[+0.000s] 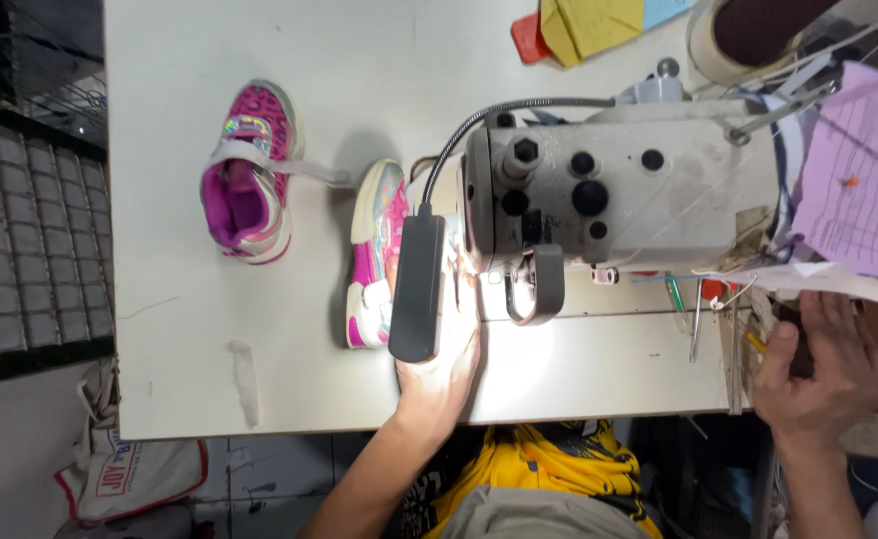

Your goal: The person sews a white strap onto a pink child's shoe using a sewing machine. They position the shoe under the needle, guide the strap through the machine, and trim the excess material with scissors. The person repeats this process for the second shoe, ensuring the straps are securely attached.

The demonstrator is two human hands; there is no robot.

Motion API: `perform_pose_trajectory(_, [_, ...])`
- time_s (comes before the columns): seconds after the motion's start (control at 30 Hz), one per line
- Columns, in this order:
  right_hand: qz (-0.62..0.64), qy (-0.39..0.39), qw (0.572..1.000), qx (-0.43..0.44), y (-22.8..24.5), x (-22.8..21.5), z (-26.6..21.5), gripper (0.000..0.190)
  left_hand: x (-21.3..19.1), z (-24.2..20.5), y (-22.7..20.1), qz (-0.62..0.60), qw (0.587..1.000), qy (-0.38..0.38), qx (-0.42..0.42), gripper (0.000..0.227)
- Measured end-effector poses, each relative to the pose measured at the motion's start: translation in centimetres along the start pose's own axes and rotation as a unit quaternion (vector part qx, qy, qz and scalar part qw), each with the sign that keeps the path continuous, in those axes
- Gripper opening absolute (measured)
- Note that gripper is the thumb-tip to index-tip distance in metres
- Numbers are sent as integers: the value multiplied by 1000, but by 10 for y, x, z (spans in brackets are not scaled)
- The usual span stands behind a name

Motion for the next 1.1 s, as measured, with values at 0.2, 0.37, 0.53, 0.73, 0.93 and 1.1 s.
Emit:
perform_pose_trajectory(0.2, [10, 4, 1000, 0, -2, -1, -1, 36, 20, -8, -8, 354, 884, 248, 177, 101])
perform_pose_trajectory(0.37, [-6, -28, 999, 23, -3, -6, -10, 47, 7, -14, -9, 257, 925, 222, 167, 74])
perform_pose_trajectory(0.53, [35, -16, 999, 30, 17, -17, 11, 76, 16, -10, -7, 281, 911, 242, 181, 81])
perform_pose_trajectory(0.73, [49, -17, 999, -4, 13, -13, 11, 71, -6, 1, 5, 95, 989, 107, 30, 51])
perform_pose_trajectory(0.93, [67, -9, 998, -9, 7, -8, 7, 70, 32, -18, -6, 212, 961, 136, 119, 65])
perform_pose_trajectory(1.1, [34, -17, 999, -2, 2, -6, -1, 65, 7, -2, 12, 346, 928, 39, 131, 78])
Point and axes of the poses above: each hand's wrist, its own z-axis towards the middle knuckle, its own x-axis out of the palm, y = z × x, the point moved 2 cm from there along z, towards the middle knuckle, and after that the axes turned 10 degrees about x, right-handed, at the moved point
